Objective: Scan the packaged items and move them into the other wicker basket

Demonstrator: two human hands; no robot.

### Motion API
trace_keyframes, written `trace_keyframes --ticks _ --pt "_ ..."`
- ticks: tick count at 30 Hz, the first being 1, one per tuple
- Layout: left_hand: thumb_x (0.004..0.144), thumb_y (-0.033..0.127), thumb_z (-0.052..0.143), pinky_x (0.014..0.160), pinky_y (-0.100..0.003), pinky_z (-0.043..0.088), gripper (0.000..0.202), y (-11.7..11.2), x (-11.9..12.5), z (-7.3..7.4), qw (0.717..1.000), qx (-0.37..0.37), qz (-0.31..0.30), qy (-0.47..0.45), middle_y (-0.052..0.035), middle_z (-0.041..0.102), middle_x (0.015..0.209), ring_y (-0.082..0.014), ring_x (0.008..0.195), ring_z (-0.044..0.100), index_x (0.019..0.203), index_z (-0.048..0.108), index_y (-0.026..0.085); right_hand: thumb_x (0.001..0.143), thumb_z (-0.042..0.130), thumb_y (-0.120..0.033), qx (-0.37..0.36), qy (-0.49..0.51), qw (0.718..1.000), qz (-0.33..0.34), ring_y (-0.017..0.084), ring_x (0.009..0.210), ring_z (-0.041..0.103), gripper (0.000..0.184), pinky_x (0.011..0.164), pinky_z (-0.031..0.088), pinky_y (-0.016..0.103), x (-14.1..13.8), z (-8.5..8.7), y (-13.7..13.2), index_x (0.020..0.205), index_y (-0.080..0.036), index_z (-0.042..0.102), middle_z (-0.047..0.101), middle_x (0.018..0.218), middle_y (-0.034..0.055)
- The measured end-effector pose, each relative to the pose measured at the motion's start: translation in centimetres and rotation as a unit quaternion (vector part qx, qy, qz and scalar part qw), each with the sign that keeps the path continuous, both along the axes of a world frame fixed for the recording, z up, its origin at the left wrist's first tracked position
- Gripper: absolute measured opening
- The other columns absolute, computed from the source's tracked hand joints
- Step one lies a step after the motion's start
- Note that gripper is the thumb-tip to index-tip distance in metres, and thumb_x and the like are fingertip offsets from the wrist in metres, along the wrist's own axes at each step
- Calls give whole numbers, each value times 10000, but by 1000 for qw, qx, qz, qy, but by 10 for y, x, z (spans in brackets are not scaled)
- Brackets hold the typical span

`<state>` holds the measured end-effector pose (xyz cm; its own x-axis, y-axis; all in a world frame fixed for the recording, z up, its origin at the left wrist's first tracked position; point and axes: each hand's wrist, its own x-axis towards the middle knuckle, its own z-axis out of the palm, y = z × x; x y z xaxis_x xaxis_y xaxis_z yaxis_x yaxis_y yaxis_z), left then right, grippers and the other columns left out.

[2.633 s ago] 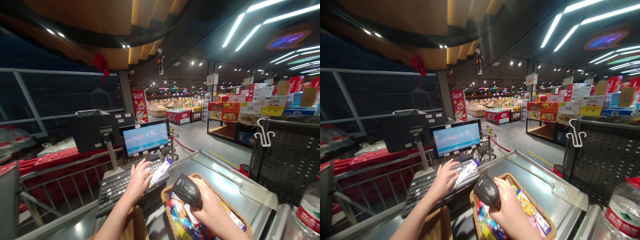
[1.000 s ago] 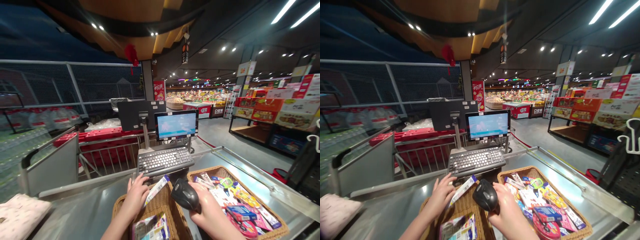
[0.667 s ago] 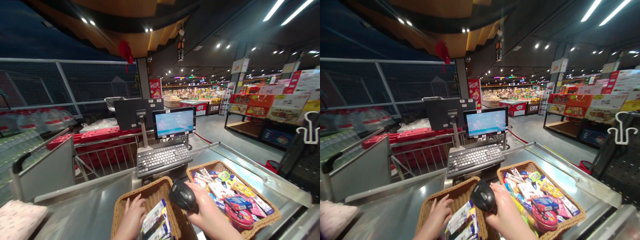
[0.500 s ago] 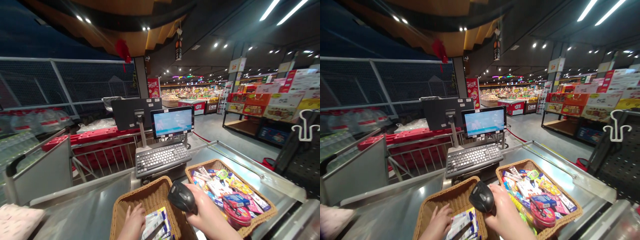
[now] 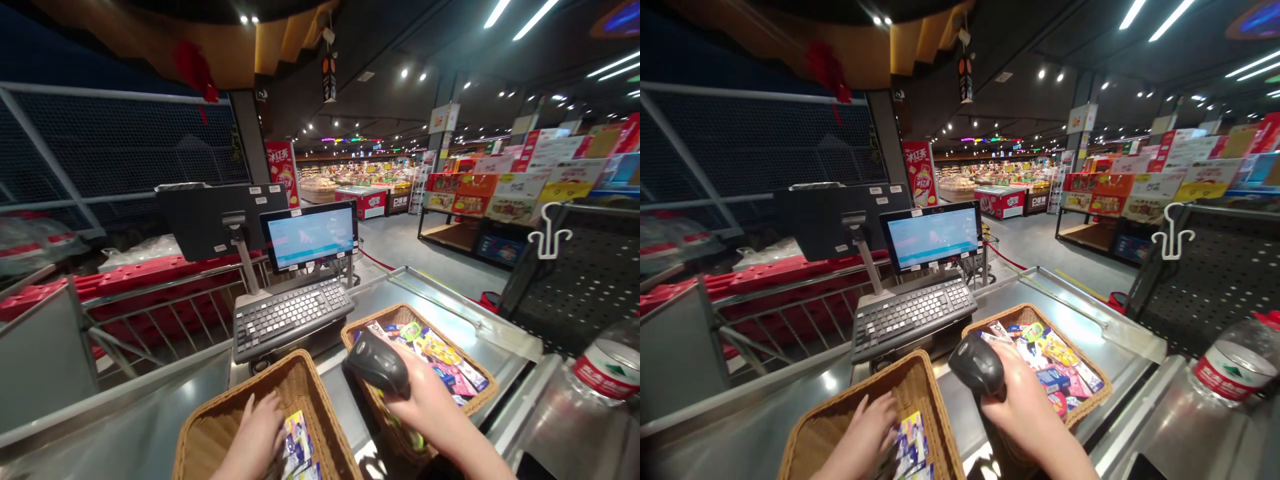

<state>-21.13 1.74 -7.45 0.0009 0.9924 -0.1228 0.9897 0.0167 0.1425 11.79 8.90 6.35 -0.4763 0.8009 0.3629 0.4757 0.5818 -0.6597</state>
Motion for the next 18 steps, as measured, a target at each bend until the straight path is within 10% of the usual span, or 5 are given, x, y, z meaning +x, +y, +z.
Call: trace_keyframes --ticks 7,18 --pt "873 293 561 1166 -631 168 263 92 109 57 987 87 -91 -103 -79 518 1449 -298 1415 364 1113 666 280 669 538 -203 45 -11 991 -122 319 1122 596 487 999 470 465 72 15 42 1145 -176 639 673 1162 113" --pt "553 692 743 1176 -633 31 960 190 224 25 968 -14 -238 -71 -202 254 1588 -376 1486 155 1332 553 165 654 568 -114 38 5 995 -95 307 1180 573 523 1036 453 459 117 17 73 1166 -195 641 656 1228 108"
